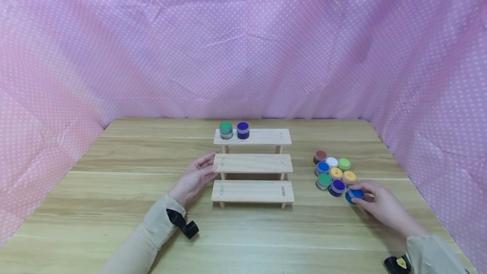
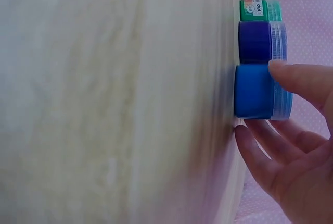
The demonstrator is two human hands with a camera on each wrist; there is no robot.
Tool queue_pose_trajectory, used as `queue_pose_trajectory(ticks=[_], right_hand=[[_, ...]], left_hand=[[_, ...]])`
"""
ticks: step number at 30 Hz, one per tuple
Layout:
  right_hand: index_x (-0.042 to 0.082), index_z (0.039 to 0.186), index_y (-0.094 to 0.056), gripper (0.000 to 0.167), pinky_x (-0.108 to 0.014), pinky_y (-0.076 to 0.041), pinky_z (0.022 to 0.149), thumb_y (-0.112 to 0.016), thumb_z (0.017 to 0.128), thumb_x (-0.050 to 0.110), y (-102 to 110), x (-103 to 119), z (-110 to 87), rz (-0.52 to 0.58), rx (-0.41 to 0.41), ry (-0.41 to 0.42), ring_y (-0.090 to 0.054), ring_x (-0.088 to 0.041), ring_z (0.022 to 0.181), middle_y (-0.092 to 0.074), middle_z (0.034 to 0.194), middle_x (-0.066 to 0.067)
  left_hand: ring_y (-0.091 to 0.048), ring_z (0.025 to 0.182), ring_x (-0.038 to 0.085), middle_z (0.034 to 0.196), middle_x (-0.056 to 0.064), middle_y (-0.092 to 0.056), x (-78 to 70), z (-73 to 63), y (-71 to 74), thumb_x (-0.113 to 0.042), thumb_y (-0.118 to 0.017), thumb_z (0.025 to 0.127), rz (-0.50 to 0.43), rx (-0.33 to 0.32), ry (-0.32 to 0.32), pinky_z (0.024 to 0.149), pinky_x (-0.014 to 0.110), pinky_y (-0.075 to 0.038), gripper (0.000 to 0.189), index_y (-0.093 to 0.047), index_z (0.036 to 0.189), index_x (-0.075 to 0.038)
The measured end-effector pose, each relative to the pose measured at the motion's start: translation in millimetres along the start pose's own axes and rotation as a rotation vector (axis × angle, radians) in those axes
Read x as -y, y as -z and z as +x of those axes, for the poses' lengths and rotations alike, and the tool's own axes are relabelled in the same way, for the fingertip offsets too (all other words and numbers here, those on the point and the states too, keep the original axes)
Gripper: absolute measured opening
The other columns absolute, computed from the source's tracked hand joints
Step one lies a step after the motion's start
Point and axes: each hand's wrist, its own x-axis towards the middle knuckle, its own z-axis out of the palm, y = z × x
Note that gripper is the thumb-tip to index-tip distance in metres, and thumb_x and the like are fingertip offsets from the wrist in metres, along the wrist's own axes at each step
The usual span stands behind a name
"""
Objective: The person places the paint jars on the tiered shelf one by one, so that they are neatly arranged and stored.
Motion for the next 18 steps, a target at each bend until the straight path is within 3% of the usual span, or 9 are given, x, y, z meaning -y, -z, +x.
queue_pose_trajectory(ticks=[7,10,15,18], right_hand=[[0.004,0.1,-0.065,0.027,-0.006,-0.049,0.069,-0.074,0.075,-0.001,0,-6,-2.1,0.024,-0.002,0.016,-0.046,0.021,0.089,-0.065,0.102,-0.004],[0.006,0.098,-0.065,0.027,-0.007,-0.05,0.069,-0.075,0.074,-0.002,-1,-6,-1.6,0.012,-0.008,0.032,-0.046,0.02,0.089,-0.065,0.101,-0.002],[0.004,0.103,-0.065,0.028,-0.027,-0.058,0.07,-0.073,0.076,0.0,1,0,1.2,-0.034,0.043,-0.004,-0.041,0.022,0.089,-0.063,0.109,-0.022],[0.002,0.112,-0.063,0.032,-0.044,-0.057,0.075,-0.069,0.081,0.002,5,6,4.3,-0.056,0.102,-0.071,-0.059,0.0,0.096,-0.057,0.119,-0.031]], left_hand=[[-0.061,0.084,0.006,0.104,-0.001,-0.055,-0.8,-0.6,-0.5,0.009,-0.05,0.09,0.003,0.002,-0.001,0.081,0.019,-0.054,0.057,-0.032,0.144,0.002],[-0.061,0.084,0.006,0.104,-0.001,-0.055,-1.1,-1.7,-0.5,0.009,-0.05,0.09,0.006,0.0,-0.003,0.081,0.019,-0.054,0.057,-0.032,0.144,0.003],[-0.06,0.084,0.006,0.104,-0.001,-0.055,-1.3,-3.1,0.0,0.01,-0.049,0.09,0.006,0.003,-0.001,0.081,0.019,-0.054,0.058,-0.03,0.144,0.004],[-0.06,0.085,0.005,0.104,-0.001,-0.055,-1.1,-2.6,-0.1,0.01,-0.05,0.09,0.005,0.007,-0.005,0.081,0.019,-0.054,0.058,-0.03,0.144,0.004]])
